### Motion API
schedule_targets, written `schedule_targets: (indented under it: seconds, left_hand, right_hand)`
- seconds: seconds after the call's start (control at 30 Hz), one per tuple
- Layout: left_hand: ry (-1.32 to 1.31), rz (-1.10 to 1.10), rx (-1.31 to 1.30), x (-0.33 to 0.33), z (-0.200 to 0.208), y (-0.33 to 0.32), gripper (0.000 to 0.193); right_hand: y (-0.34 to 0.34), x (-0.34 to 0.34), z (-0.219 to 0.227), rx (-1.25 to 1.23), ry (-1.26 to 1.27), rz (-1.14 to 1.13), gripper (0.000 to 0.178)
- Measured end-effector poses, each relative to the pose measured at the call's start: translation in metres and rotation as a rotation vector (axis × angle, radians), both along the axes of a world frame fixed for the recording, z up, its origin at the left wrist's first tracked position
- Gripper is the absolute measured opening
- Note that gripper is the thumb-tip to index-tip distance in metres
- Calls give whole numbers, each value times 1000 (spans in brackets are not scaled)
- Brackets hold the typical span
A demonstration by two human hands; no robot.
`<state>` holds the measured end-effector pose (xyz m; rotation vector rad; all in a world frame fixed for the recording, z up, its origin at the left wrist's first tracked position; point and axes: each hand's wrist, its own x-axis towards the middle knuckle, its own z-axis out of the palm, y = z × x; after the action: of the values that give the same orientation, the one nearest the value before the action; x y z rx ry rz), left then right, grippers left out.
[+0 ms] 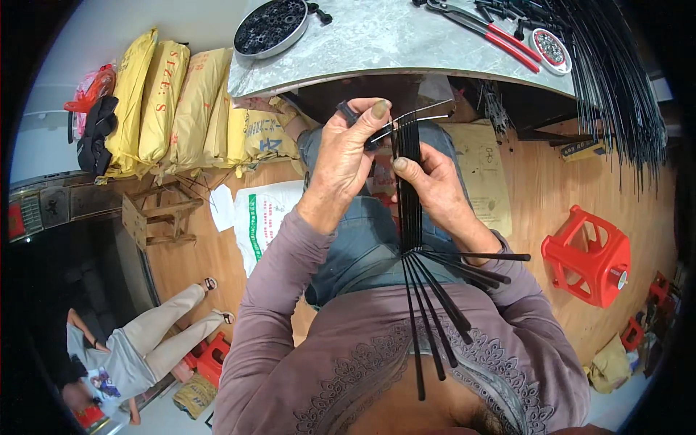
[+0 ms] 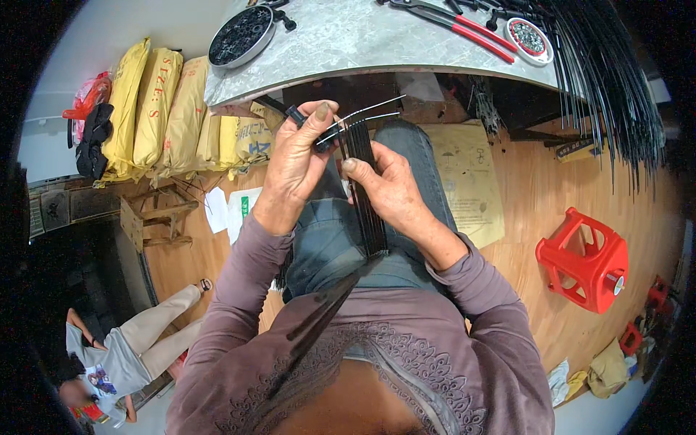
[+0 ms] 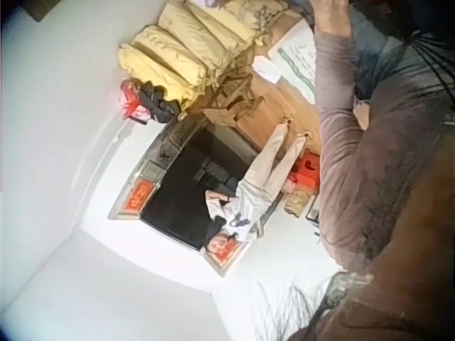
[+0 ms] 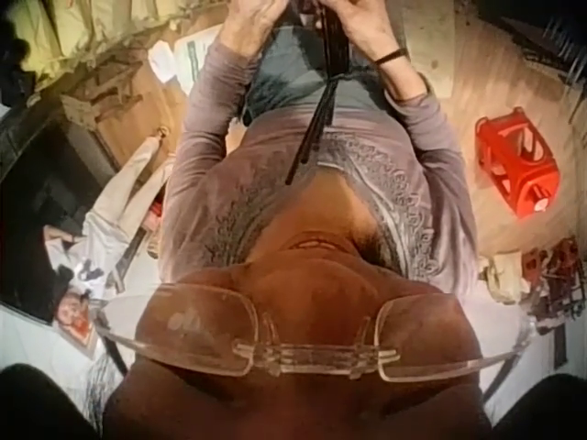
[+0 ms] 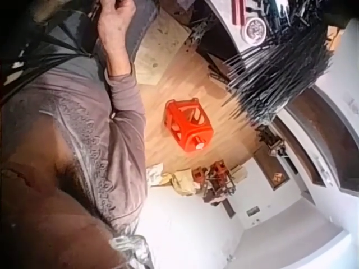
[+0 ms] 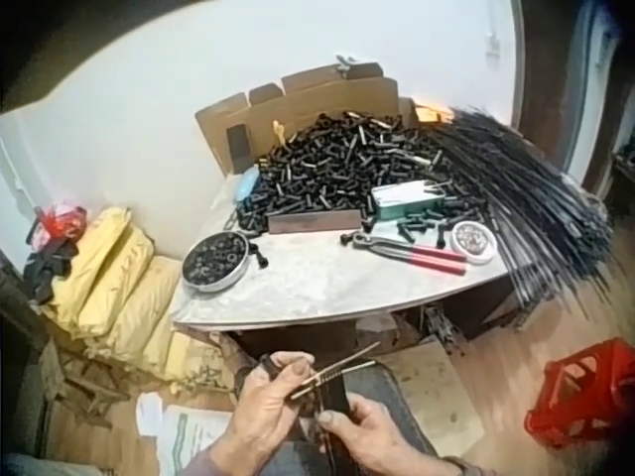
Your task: Assembling black flexible rods into plastic brackets at a workbench.
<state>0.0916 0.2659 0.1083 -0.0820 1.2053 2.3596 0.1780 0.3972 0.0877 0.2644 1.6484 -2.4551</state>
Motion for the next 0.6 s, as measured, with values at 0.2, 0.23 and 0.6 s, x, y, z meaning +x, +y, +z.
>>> schedule_targets:
  seconds: [0.2, 0.23, 0.6]
  left_hand:
    - [71, 64, -114, 3, 7, -2, 20]
    - [74, 60, -115, 4, 9, -3, 20]
    - [301, -1, -466, 7, 22, -19, 16]
  right_hand:
    - [-1, -2, 5, 175, 117, -30, 27]
    - [-1, -3, 6, 214, 216, -51, 29]
    - [2, -3, 7, 173, 158, -58, 27]
